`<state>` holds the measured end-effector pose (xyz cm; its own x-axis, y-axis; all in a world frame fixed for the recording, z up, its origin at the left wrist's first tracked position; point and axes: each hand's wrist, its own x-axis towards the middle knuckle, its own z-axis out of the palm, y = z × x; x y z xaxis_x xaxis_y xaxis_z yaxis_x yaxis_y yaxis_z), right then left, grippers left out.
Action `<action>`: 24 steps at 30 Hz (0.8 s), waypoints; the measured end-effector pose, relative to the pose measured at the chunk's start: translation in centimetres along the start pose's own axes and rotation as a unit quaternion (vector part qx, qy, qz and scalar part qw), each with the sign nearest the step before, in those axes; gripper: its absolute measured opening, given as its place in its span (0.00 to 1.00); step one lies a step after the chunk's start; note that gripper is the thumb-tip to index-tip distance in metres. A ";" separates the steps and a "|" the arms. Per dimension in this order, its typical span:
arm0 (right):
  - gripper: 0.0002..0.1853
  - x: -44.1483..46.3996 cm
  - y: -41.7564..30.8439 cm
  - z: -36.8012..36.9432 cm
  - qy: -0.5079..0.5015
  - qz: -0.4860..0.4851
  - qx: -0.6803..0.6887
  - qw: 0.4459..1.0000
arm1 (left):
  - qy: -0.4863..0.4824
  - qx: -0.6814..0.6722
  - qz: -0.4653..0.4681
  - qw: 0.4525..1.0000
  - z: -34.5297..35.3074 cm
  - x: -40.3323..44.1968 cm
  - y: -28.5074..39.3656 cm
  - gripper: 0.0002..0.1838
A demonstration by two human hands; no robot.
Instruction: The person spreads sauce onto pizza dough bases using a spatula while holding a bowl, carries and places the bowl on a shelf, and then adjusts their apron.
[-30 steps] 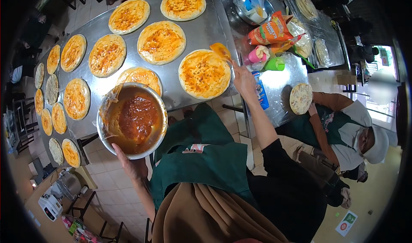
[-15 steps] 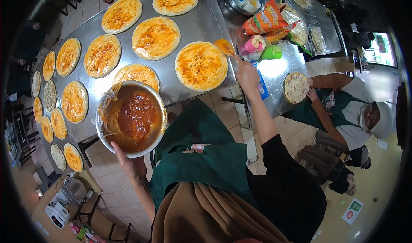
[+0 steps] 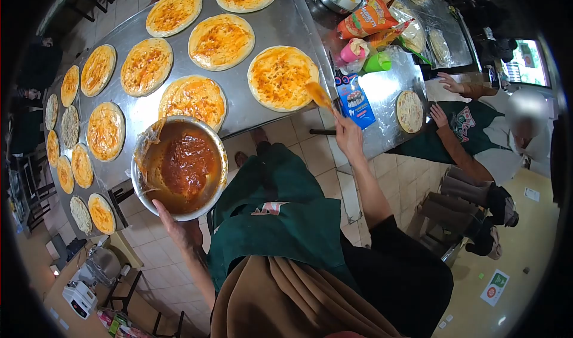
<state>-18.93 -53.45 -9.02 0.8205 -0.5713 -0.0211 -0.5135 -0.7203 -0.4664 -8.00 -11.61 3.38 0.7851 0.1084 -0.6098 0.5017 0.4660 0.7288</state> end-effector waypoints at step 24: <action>0.19 -4.0 -1.7 4.8 0.073 -0.031 -0.005 0.997 | -0.033 0.016 -0.003 0.999 -5.0 -2.7 -0.3 0.36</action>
<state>-20.09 -48.07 -12.36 0.8058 -0.5763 0.1364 -0.4661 -0.7592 -0.4544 -12.09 -7.65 3.24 0.8035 0.0480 -0.5933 0.5169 0.4382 0.7354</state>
